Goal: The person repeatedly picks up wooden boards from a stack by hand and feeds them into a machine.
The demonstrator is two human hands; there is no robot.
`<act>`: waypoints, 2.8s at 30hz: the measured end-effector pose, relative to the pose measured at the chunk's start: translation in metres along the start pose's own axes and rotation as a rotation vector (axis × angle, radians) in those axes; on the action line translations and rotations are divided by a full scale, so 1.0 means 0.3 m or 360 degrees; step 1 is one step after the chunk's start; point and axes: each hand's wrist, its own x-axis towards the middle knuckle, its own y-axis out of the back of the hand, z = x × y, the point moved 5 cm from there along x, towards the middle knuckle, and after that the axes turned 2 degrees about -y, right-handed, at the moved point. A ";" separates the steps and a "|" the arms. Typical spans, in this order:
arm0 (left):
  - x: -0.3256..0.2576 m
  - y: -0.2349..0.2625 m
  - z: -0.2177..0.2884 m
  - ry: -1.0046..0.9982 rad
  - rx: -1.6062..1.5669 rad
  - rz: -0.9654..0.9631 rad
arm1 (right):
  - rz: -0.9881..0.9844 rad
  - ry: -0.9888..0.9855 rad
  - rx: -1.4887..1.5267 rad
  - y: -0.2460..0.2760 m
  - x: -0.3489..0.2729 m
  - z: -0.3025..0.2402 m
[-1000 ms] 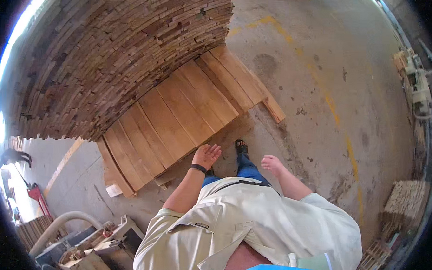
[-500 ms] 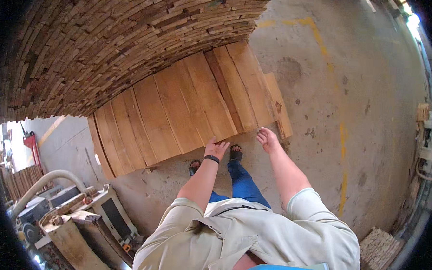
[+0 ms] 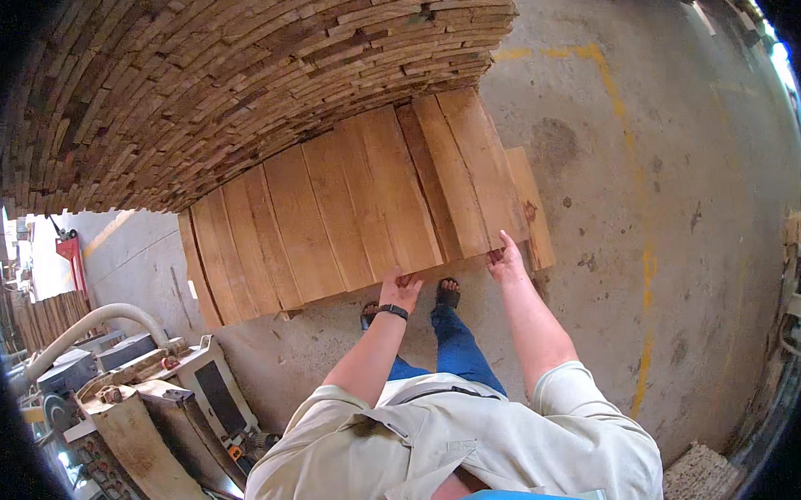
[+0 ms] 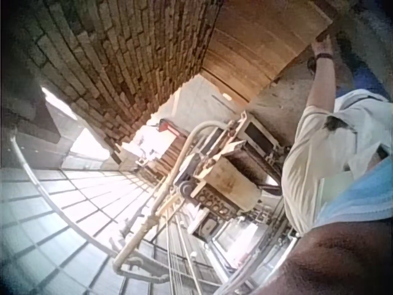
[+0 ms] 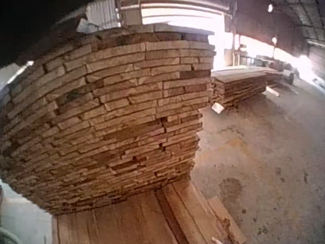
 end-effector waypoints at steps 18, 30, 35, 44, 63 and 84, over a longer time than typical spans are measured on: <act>-0.492 0.035 0.650 -0.0098 0.0583 -0.0438 | -0.0713 0.0164 0.0019 0.143 -0.384 0.426; -0.794 0.436 0.941 0.0061 0.0721 -0.0519 | -0.0637 0.0329 0.0296 0.436 -0.740 0.958; -0.877 0.525 0.974 0.0011 0.0685 -0.0607 | -0.0712 0.0442 0.0308 0.462 -0.757 0.985; -1.057 0.817 0.830 -0.0114 0.0495 -0.0511 | -0.0741 0.0575 0.0214 0.609 -0.825 1.072; -1.811 1.704 0.884 -0.0983 -0.0330 -0.0554 | -0.1346 0.0245 -0.0624 0.674 -1.147 1.509; -2.241 2.804 1.189 -0.1748 -0.1283 -0.0306 | -0.1901 -0.0659 -0.1867 0.214 -1.585 3.172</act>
